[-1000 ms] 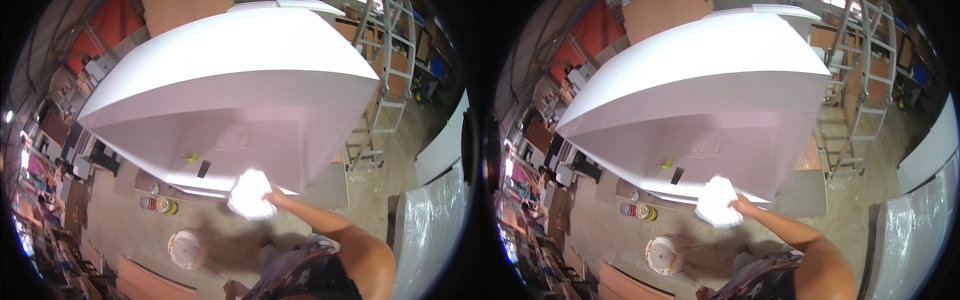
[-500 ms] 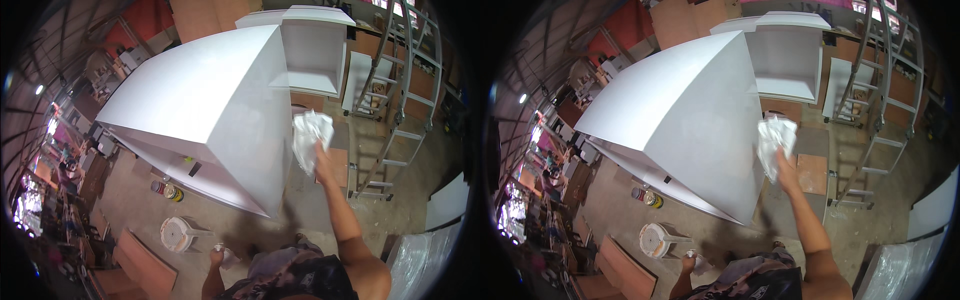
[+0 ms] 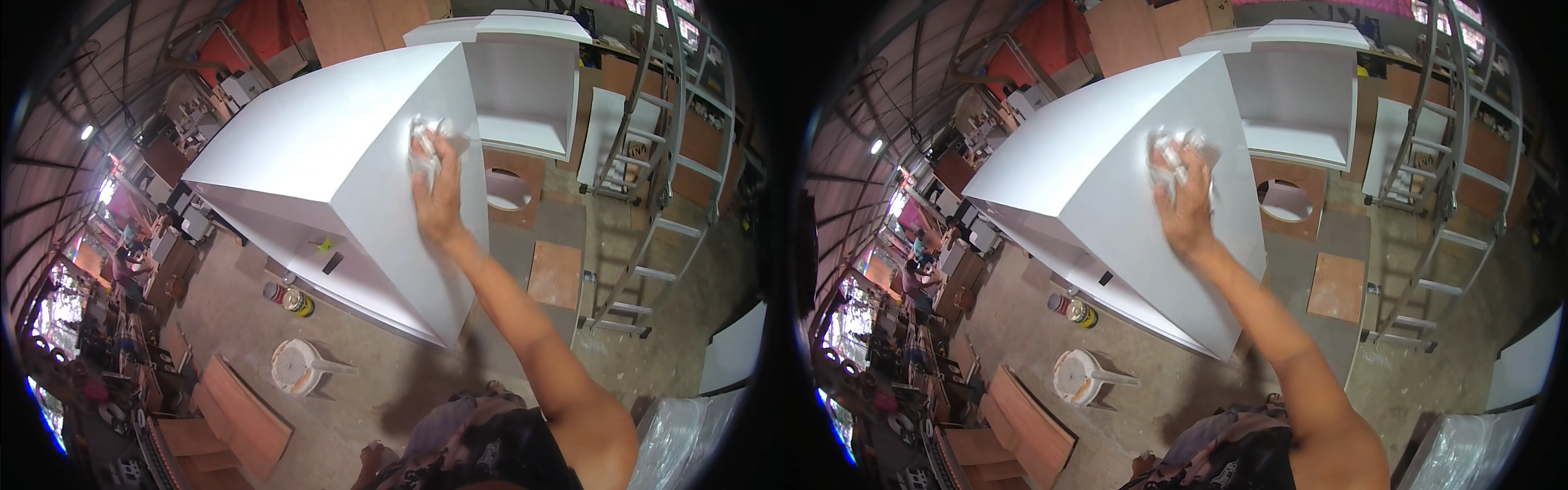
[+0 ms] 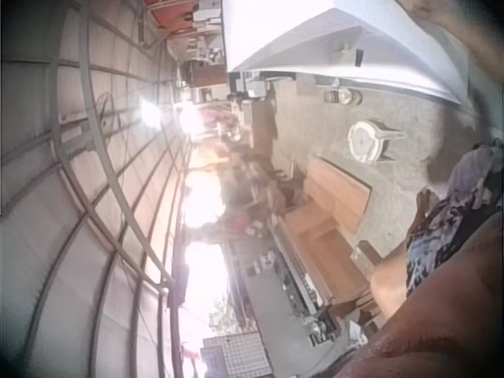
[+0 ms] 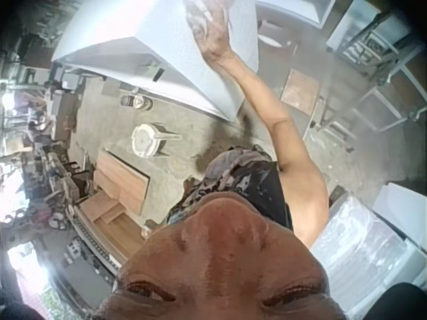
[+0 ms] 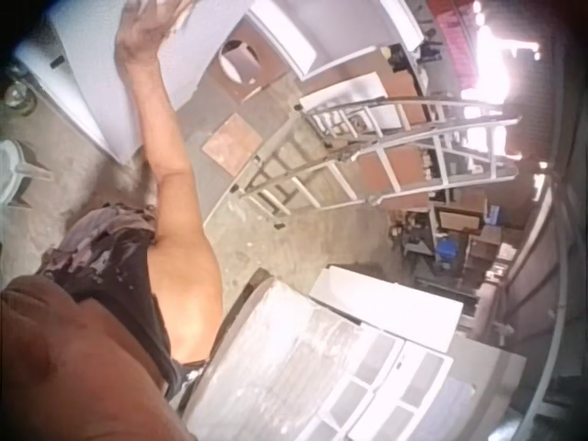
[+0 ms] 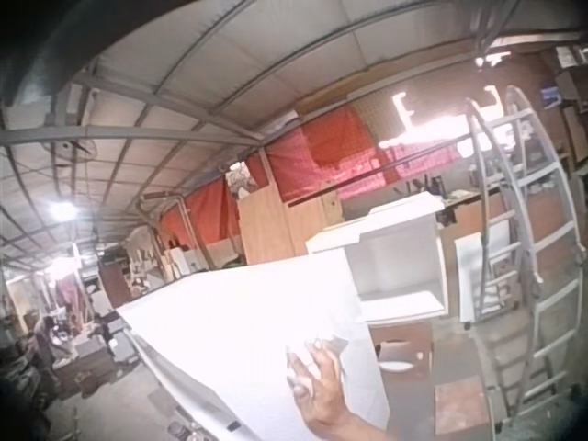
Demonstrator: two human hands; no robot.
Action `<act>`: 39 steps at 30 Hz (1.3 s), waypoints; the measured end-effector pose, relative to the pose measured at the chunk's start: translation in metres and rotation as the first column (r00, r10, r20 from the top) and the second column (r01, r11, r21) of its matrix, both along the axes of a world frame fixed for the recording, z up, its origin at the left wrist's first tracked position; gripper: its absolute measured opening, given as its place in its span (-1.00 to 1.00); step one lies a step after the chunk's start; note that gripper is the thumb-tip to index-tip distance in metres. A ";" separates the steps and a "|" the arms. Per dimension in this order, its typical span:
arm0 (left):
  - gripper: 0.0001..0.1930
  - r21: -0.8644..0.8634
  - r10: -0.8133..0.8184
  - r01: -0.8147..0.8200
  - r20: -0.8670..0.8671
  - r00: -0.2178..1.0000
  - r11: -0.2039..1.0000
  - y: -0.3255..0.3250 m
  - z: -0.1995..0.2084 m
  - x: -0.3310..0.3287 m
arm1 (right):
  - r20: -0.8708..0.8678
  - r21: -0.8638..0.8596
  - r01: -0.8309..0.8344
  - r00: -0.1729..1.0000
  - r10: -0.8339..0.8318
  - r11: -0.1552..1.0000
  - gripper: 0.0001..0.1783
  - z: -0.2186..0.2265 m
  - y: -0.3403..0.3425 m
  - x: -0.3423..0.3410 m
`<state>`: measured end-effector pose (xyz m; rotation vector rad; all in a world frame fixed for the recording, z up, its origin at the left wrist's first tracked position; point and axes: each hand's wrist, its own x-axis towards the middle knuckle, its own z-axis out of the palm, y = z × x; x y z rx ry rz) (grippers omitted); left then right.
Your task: The person applies white filler to the edges of a white cabinet using a small brush, then wipes the surface with a cloth. They move around the cabinet to treat different edges and corners, occasionally dipping the brush into a container.
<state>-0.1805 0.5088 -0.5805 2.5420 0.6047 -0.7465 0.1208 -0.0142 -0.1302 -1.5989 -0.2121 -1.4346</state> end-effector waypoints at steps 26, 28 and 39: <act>-0.62 -0.251 0.103 -0.067 0.131 0.986 0.966 0.013 -0.008 -0.008 | -0.368 -0.244 0.242 0.873 -0.321 0.939 -0.38 0.042 0.022 -0.044; -0.59 -0.198 0.080 -0.059 0.101 0.992 0.978 0.020 -0.013 -0.013 | -0.398 -0.196 0.256 0.862 -0.315 0.947 -0.39 0.047 0.004 -0.033; -0.58 -0.290 0.186 -0.119 0.217 0.958 0.950 -0.008 -0.019 -0.043 | -0.591 0.022 0.273 0.779 -0.208 0.962 -0.40 0.065 -0.098 0.063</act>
